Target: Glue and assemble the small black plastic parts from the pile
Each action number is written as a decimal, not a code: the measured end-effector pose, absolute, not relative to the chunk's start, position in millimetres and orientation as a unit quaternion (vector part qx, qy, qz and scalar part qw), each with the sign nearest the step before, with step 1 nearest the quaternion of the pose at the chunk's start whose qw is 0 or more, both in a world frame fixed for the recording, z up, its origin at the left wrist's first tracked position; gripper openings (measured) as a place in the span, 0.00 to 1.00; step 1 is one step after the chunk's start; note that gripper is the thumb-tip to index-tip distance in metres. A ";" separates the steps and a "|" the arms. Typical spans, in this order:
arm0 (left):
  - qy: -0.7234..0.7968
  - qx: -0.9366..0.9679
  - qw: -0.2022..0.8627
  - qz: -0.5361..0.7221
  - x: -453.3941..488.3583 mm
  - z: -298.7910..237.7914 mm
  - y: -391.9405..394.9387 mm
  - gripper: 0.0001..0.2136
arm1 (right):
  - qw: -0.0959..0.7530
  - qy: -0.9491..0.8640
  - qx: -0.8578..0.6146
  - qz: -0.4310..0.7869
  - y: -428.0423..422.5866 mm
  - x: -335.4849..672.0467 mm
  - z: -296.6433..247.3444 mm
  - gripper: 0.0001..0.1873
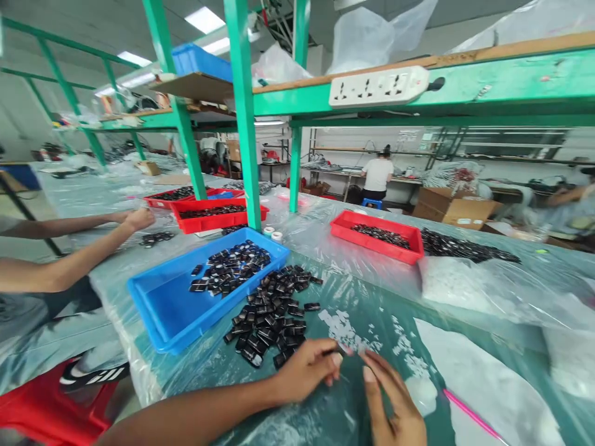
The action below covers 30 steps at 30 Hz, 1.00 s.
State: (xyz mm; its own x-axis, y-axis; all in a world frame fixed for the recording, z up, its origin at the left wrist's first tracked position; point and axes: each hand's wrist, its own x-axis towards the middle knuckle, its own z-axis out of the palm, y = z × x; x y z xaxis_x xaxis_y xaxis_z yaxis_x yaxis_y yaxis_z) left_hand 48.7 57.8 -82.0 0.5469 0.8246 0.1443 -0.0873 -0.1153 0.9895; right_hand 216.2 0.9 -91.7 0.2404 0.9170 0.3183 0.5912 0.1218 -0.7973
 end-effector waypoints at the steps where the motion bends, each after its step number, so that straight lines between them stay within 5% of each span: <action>1: 0.307 0.635 0.588 0.397 48.2 -81.8 60.6 0.25 | 0.427 -0.616 -0.647 0.143 2.7 220.6 -93.7 0.22; 6: 0.322 0.630 0.574 0.412 43.3 -76.8 67.8 0.22 | 0.256 -0.686 -0.681 -0.024 10.0 229.3 -109.8 0.22; 11: 0.299 0.631 0.605 0.382 43.8 -70.5 61.7 0.23 | 0.205 -0.715 -0.667 -0.038 12.3 224.5 -111.9 0.20; 16: 0.285 0.630 0.623 0.366 45.6 -69.6 59.3 0.24 | 0.271 -0.696 -0.664 0.034 10.8 222.8 -101.8 0.16; 23: 0.272 0.687 0.597 0.313 43.2 -69.1 57.1 0.22 | 0.474 -0.557 -0.594 0.336 5.2 218.6 -79.7 0.18; 30: 0.248 0.716 0.595 0.266 39.6 -63.7 55.6 0.22 | 0.480 -0.545 -0.530 0.437 3.2 212.9 -69.0 0.13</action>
